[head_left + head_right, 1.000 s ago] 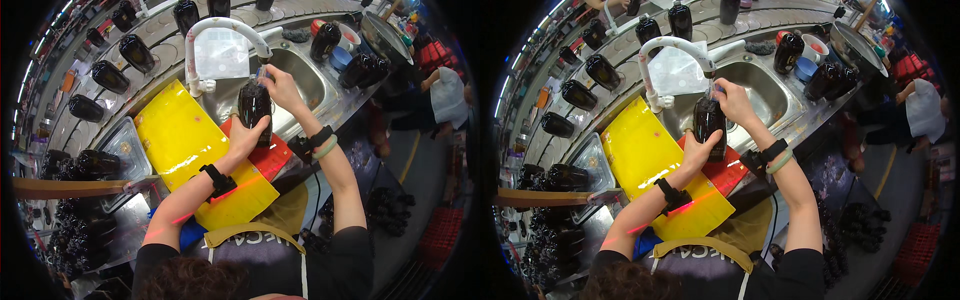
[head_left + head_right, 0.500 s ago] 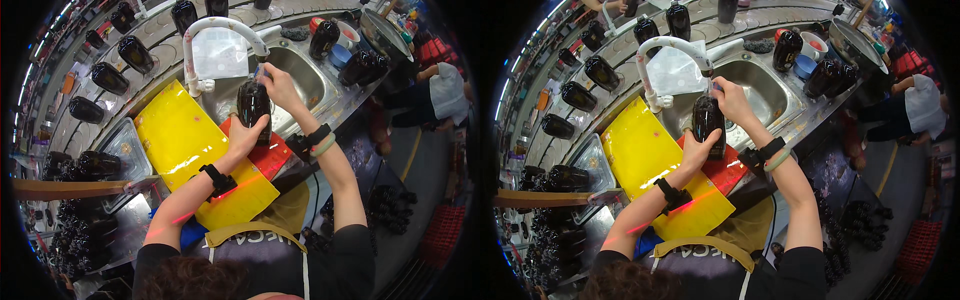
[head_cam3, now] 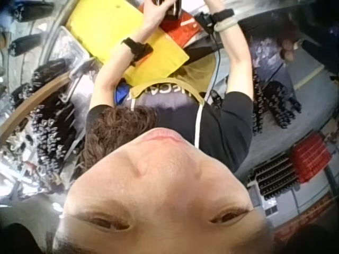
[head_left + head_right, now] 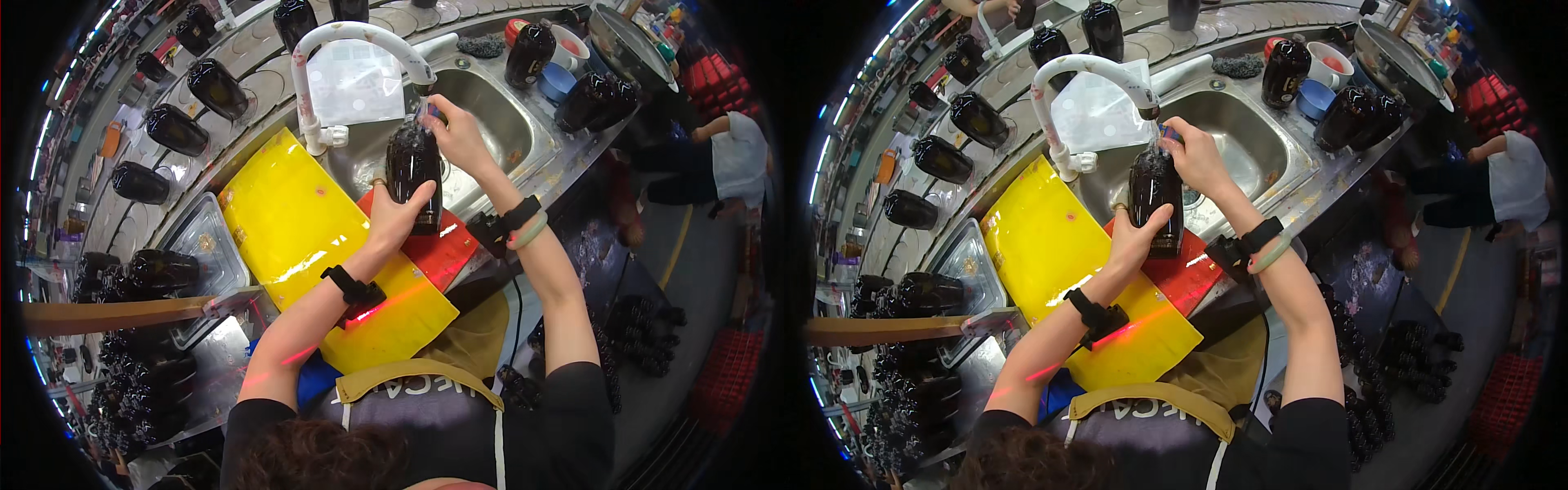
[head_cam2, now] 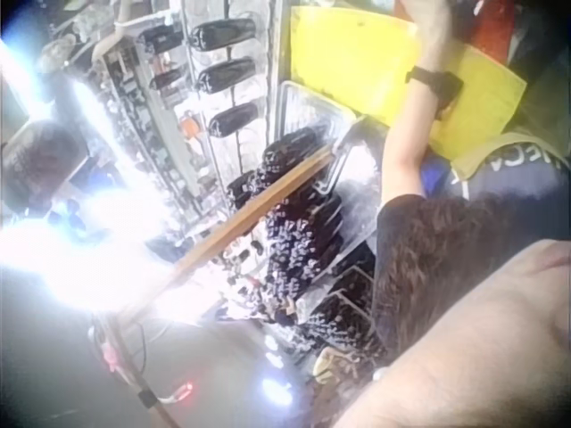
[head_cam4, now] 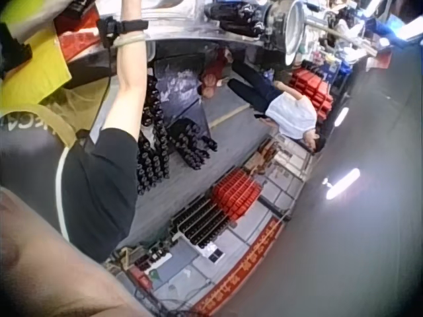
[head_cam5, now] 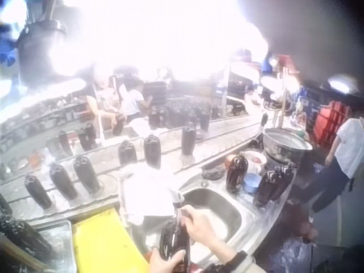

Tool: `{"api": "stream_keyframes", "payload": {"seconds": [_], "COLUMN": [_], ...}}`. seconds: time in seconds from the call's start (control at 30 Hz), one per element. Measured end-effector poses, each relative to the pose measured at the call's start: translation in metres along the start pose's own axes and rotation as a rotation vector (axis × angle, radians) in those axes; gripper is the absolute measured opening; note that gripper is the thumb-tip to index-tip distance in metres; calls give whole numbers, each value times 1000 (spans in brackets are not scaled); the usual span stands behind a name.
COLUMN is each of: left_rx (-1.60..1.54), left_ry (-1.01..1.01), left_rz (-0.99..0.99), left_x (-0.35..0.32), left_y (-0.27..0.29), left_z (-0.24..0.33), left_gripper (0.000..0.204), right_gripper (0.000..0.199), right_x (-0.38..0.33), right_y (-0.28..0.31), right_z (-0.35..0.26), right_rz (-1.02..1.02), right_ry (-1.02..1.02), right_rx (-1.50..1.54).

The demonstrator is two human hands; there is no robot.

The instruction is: Washing and checking dark plastic manufacturing bottles under a water faucet in a production line facility.

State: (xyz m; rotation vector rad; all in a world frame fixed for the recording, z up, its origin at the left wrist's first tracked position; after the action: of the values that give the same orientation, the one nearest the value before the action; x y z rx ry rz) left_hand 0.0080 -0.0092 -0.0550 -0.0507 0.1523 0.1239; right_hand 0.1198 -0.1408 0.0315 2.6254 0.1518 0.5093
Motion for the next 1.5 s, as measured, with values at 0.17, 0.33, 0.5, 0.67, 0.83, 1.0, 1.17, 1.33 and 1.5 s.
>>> {"api": "stream_keyframes", "payload": {"seconds": [0.17, 0.33, 0.5, 0.67, 0.83, 1.0, 1.17, 1.33, 1.5], "left_rx": [-156, -167, -189, -174, -213, -165, -90, -132, -83], "left_ry": [94, 94, 19, 44, 81, 60, -14, 24, 12], "left_rz": [-69, -111, -95, -137, -157, -109, -98, -114, -87], "left_x": [-2, -4, 1, 6, 4, -6, -7, 2, 6], "left_y": [-5, -9, -8, -8, -15, -6, -14, -9, -5], "left_z": [1, 2, 7, 5, 2, 6, 12, 1, -1], "left_gripper": [67, 68, 59, 55, 60, 65, 72, 70, 70], "right_gripper": [19, 20, 27, 21, 20, 19, 20, 21, 20], "right_x": [0, -3, -9, -6, -13, -19, -14, -17, -19], "right_y": [6, 10, 13, 9, 20, 13, 28, 22, 11], "right_z": [6, 20, 11, 12, 11, -5, 2, -6, 0], "right_rz": [-112, -118, 85, 164, 113, 63, 197, 170, 121], "right_ry": [-35, -75, 23, 35, 31, 42, 13, 46, 45], "right_rx": [-56, -1, 25, 121, 131, 159, 14, 47, 106]}}
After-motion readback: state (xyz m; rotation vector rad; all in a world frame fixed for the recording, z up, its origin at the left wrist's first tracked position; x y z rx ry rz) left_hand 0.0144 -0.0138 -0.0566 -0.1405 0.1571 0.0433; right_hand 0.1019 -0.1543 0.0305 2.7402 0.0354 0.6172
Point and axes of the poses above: each hand's wrist, its own x-axis towards the middle knuckle, its own y-axis out of the back of the hand, z = x × y, the point moved 8 cm from there along x, towards the middle knuckle, and after that the axes turned 5 degrees about -y, right-handed, at the moved point
